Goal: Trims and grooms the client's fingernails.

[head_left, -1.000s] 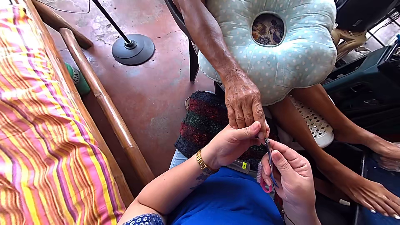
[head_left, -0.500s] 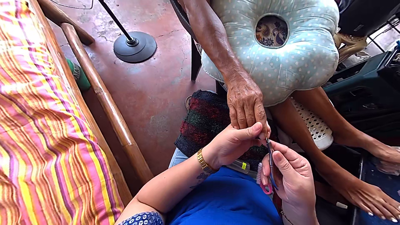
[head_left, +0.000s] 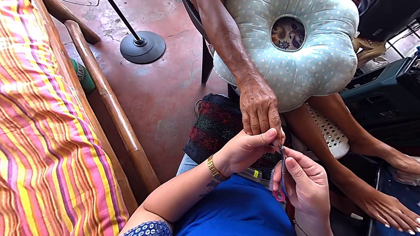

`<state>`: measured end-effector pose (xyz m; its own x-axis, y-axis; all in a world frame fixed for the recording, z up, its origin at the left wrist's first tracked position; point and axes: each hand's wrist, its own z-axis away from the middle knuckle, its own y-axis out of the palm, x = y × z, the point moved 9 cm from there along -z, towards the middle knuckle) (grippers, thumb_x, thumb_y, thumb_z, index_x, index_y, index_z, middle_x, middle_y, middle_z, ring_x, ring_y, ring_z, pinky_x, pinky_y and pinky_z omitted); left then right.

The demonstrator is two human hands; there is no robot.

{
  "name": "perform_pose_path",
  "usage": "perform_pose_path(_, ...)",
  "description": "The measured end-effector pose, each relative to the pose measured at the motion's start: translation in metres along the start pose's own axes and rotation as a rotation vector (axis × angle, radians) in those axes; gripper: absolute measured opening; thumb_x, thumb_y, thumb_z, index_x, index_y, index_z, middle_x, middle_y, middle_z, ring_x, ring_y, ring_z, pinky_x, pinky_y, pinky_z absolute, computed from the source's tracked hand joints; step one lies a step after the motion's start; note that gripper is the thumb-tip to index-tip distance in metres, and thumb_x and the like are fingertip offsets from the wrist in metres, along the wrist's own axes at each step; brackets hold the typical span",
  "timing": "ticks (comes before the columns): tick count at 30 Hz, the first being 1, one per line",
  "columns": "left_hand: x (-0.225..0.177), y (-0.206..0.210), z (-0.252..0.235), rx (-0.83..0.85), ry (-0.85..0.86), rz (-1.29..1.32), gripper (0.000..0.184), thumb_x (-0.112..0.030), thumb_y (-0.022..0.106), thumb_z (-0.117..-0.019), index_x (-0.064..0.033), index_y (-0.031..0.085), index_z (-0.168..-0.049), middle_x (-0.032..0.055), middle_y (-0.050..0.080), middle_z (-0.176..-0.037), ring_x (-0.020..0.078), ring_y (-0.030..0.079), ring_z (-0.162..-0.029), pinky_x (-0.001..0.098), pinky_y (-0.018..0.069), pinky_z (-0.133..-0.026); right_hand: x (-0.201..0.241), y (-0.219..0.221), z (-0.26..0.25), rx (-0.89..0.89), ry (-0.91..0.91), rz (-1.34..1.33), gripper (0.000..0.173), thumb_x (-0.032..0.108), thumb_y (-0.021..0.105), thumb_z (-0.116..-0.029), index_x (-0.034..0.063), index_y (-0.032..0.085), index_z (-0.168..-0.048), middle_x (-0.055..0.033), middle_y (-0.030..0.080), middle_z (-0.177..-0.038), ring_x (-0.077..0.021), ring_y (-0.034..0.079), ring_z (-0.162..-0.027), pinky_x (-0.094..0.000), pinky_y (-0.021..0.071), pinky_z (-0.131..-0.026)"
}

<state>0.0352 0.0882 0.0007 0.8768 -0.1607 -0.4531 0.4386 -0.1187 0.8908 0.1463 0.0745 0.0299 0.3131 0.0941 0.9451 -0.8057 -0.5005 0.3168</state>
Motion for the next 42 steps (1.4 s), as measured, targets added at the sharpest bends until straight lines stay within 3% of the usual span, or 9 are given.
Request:
perform_pose_path(6, 0.0005, -0.0001, -0.0003, 0.001, -0.006, 0.012, 0.01, -0.009, 0.062, -0.0967, -0.0092, 0.07, -0.091, 0.0027, 0.069, -0.088, 0.0097, 0.067, -0.086, 0.026, 0.0553, -0.084, 0.0009, -0.0009, -0.0002, -0.018, 0.014, 0.009, 0.028, 0.008, 0.05, -0.1069, -0.0067, 0.067, -0.123, 0.0004, 0.069, -0.069, -0.001, 0.058, -0.049, -0.0157, 0.049, -0.042)
perform_pose_path(12, 0.0003, 0.0, -0.0004, -0.001, -0.004, 0.009, 0.01, -0.008, 0.062, -0.0967, -0.0089, 0.07, -0.09, 0.0024, 0.069, -0.087, 0.0092, 0.066, -0.086, 0.0257, 0.0552, -0.084, 0.0005, -0.0001, -0.0005, -0.003, 0.005, 0.001, 0.027, 0.007, 0.049, -0.1072, -0.0076, 0.066, -0.123, -0.0063, 0.075, -0.074, -0.0047, 0.064, -0.051, -0.0176, 0.0532, -0.044)
perform_pose_path(17, 0.0014, -0.0003, -0.0007, 0.003, -0.008, 0.019, 0.01, -0.008, 0.062, -0.0967, -0.0086, 0.07, -0.091, 0.0032, 0.069, -0.087, 0.0099, 0.067, -0.086, 0.0261, 0.0554, -0.084, 0.0006, -0.0011, -0.0001, -0.031, 0.014, -0.004, 0.027, 0.007, 0.05, -0.1067, -0.0069, 0.067, -0.122, 0.0, 0.068, -0.068, -0.0012, 0.058, -0.048, -0.0156, 0.0487, -0.041)
perform_pose_path(23, 0.0007, 0.0001, -0.0005, 0.001, 0.0, 0.02, 0.01, -0.007, 0.061, -0.0965, -0.0086, 0.07, -0.091, 0.0033, 0.069, -0.088, 0.0097, 0.067, -0.086, 0.0255, 0.0555, -0.083, -0.0004, 0.0003, -0.0008, 0.002, 0.0, -0.023, 0.028, 0.007, 0.048, -0.1078, -0.008, 0.066, -0.122, -0.0068, 0.074, -0.074, -0.0048, 0.064, -0.05, -0.0178, 0.0531, -0.044)
perform_pose_path(28, 0.0012, -0.0004, 0.0003, -0.004, -0.004, 0.023, 0.01, -0.007, 0.061, -0.0969, -0.0082, 0.07, -0.092, 0.0033, 0.069, -0.088, 0.0099, 0.067, -0.086, 0.0259, 0.0556, -0.083, 0.0016, 0.0003, 0.0, -0.035, 0.023, -0.02, 0.027, 0.007, 0.049, -0.107, -0.007, 0.067, -0.122, -0.0001, 0.068, -0.067, -0.0005, 0.057, -0.048, -0.0151, 0.0477, -0.041)
perform_pose_path(33, 0.0012, -0.0012, 0.0008, -0.008, -0.004, 0.02, 0.011, -0.007, 0.06, -0.0972, -0.0074, 0.07, -0.092, 0.0037, 0.069, -0.088, 0.0096, 0.067, -0.086, 0.0256, 0.0558, -0.083, 0.0003, 0.0009, -0.0004, -0.008, 0.01, -0.012, 0.027, 0.007, 0.048, -0.1074, -0.0077, 0.067, -0.121, -0.006, 0.074, -0.072, -0.0045, 0.064, -0.05, -0.0178, 0.0527, -0.043)
perform_pose_path(38, 0.0017, -0.0016, 0.0006, -0.005, -0.005, 0.02, 0.011, -0.007, 0.06, -0.0975, -0.0074, 0.07, -0.092, 0.0038, 0.069, -0.088, 0.01, 0.067, -0.086, 0.0257, 0.0558, -0.083, 0.0016, -0.0004, -0.0012, -0.027, 0.003, 0.01, 0.027, 0.006, 0.049, -0.1068, -0.0077, 0.067, -0.121, 0.0002, 0.068, -0.067, -0.001, 0.058, -0.048, -0.0155, 0.0482, -0.042)
perform_pose_path(42, 0.0011, -0.0009, 0.0006, -0.006, -0.006, 0.022, 0.011, -0.006, 0.059, -0.0975, -0.0075, 0.069, -0.092, 0.0039, 0.069, -0.088, 0.0098, 0.067, -0.087, 0.0257, 0.0556, -0.084, 0.0023, 0.0004, -0.0006, -0.008, -0.033, 0.035, 0.027, 0.007, 0.049, -0.107, -0.0064, 0.068, -0.121, -0.0032, 0.073, -0.072, -0.0034, 0.064, -0.051, -0.017, 0.0528, -0.045)
